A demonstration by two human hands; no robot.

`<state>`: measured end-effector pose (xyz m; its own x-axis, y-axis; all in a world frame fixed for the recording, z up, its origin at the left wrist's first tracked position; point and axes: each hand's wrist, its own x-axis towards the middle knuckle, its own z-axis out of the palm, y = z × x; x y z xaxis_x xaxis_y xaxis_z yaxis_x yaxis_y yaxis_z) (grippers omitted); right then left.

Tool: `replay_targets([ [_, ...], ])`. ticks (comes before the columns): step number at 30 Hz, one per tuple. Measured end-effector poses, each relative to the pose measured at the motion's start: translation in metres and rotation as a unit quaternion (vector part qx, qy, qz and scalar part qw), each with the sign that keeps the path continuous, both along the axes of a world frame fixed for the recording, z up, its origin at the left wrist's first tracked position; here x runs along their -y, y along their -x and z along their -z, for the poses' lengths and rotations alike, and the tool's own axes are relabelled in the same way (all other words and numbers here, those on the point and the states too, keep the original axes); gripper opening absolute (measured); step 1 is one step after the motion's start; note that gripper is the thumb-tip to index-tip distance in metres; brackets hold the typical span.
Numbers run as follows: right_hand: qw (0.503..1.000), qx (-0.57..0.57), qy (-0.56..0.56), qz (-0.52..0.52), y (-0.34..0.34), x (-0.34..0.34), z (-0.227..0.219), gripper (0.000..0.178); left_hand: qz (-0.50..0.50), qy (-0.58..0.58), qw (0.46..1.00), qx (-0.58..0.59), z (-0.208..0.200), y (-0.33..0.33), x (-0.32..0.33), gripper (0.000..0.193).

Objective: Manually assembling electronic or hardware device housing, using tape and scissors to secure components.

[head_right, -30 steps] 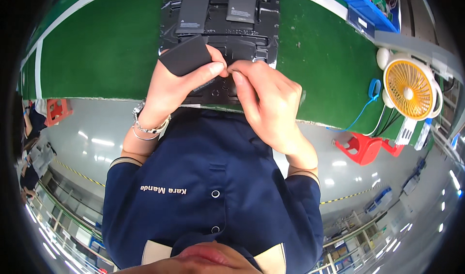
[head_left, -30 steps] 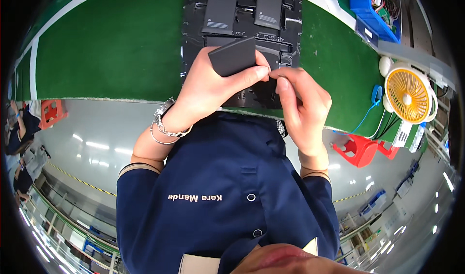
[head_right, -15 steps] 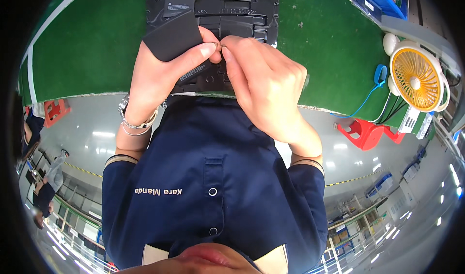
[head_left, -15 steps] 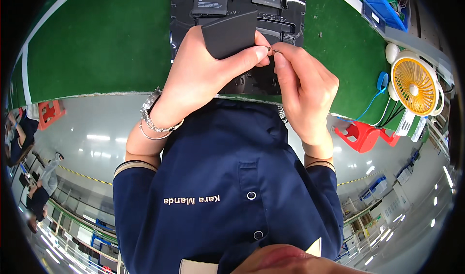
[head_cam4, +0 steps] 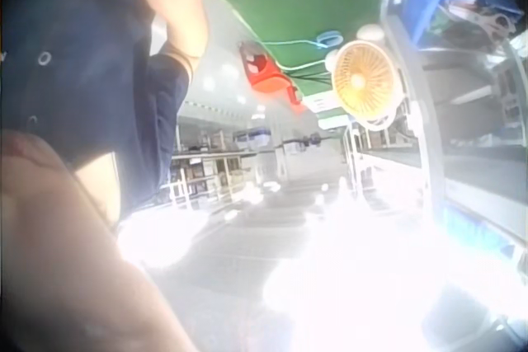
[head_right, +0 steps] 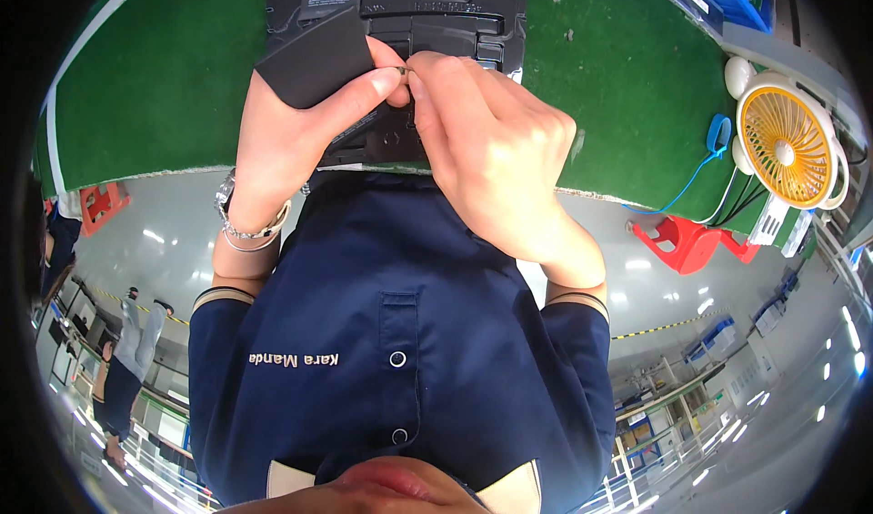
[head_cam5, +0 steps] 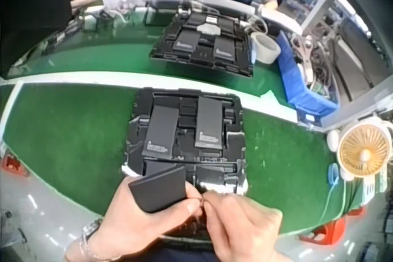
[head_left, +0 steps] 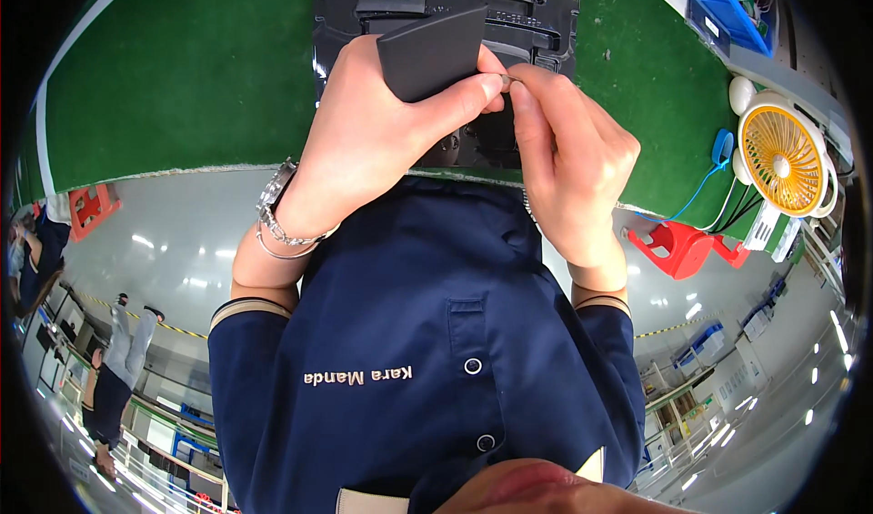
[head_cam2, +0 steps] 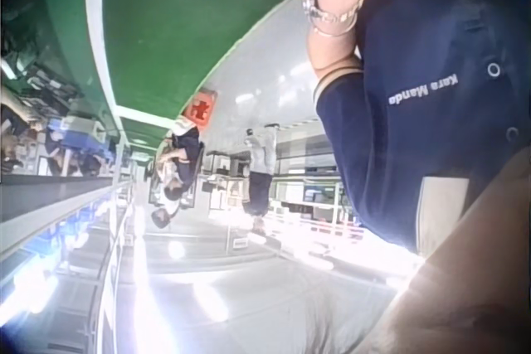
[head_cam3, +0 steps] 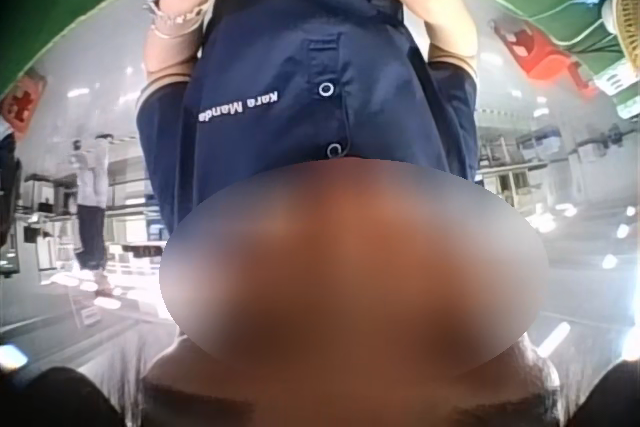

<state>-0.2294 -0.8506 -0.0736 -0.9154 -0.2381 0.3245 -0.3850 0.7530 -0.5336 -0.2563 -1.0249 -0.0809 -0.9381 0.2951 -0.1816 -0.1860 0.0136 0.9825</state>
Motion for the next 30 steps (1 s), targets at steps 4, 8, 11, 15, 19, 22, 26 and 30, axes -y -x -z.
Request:
replay_targets([
  [4,1.000,0.006,-0.002,-0.010,0.000,-0.002,0.002,0.014,-0.003,0.003,1.000,0.014,-0.001,-0.002,0.000,0.010],
  [8,0.999,0.032,0.008,-0.019,0.002,-0.005,0.001,0.012,0.003,0.016,1.000,0.003,-0.001,-0.001,0.000,0.011],
  [11,0.997,0.077,0.027,-0.016,0.002,-0.006,-0.001,0.010,-0.005,0.010,1.000,0.005,0.000,-0.002,0.000,0.011],
  [15,0.997,0.066,0.030,-0.028,0.004,-0.005,0.000,0.009,-0.008,0.030,1.000,0.000,-0.001,-0.002,0.000,0.011],
  [19,0.997,0.060,0.027,-0.048,0.006,-0.006,-0.001,0.010,-0.008,0.032,0.999,0.002,0.000,-0.002,0.001,0.010],
  [22,0.996,0.056,0.017,-0.069,0.010,-0.010,-0.003,0.012,-0.007,0.029,0.999,0.010,-0.001,-0.002,0.001,0.010],
  [26,0.995,0.036,0.004,-0.091,0.014,-0.015,-0.001,0.013,-0.001,0.028,1.000,-0.002,-0.001,-0.002,0.001,0.010],
  [30,0.993,0.019,-0.026,-0.117,0.018,-0.018,-0.004,0.015,0.009,0.028,0.999,0.016,-0.002,-0.001,0.002,0.011],
])
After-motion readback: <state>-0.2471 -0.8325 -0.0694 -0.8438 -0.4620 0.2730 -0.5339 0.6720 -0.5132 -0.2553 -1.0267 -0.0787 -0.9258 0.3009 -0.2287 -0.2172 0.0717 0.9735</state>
